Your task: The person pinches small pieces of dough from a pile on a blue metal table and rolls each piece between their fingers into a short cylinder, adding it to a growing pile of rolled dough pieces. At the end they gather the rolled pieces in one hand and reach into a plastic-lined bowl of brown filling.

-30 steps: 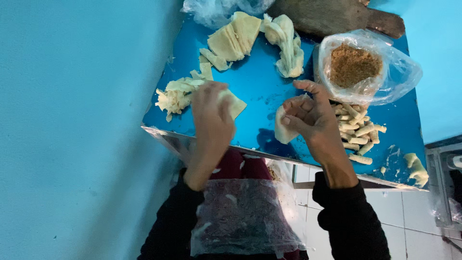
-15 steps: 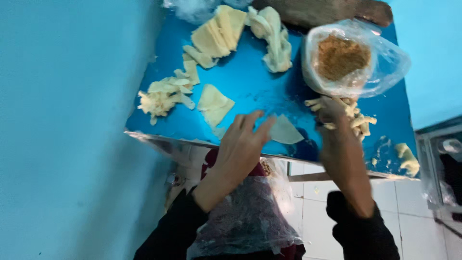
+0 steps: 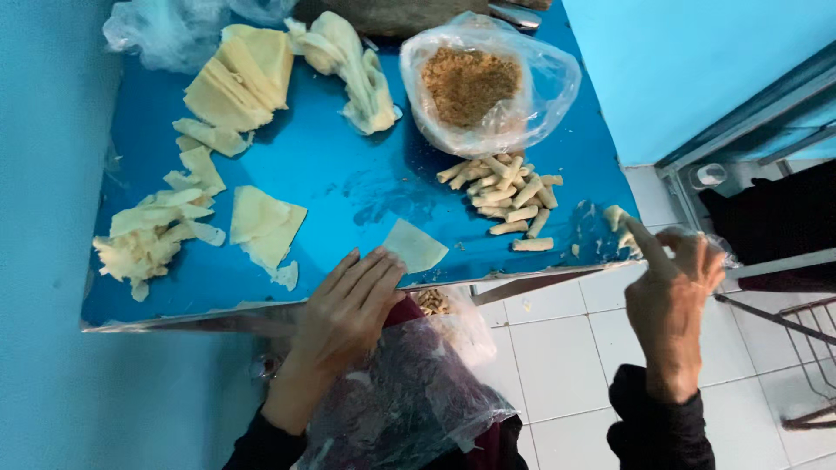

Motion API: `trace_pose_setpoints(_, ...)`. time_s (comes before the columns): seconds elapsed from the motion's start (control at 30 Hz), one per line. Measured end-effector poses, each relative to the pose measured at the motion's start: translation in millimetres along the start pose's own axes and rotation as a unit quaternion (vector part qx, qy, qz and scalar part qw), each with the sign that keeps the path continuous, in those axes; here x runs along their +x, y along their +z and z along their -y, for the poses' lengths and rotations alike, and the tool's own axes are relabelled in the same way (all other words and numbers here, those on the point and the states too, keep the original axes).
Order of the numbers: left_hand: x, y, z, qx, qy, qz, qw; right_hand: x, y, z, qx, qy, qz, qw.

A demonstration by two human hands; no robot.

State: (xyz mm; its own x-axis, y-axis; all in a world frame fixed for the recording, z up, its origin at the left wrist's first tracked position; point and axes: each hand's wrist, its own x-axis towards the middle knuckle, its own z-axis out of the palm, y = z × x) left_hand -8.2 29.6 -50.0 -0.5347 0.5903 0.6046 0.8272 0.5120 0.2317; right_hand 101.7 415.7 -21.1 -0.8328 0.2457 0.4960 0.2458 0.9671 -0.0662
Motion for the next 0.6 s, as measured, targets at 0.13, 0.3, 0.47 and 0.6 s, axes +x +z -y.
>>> trace_pose_setpoints(0.13,0,-2,-1,-0.013,-0.008,-0.008,1.000,12,-3,13,-0.058,-0.023,0.031,0.998)
trace_pose_setpoints(0.3,2,-2,4,0.004,0.015,0.001,1.000,33,-20,53,0.080,-0.049,0.004,0.996)
trace_pose_setpoints(0.47,0,-1,7,0.026,0.015,-0.002,1.000,62,6,140,0.288,-0.231,0.134,0.919)
trace_pose_setpoints(0.6,-1,0,10,0.016,0.017,-0.018,1.000,75,28,189,0.228,-0.333,0.130,0.906)
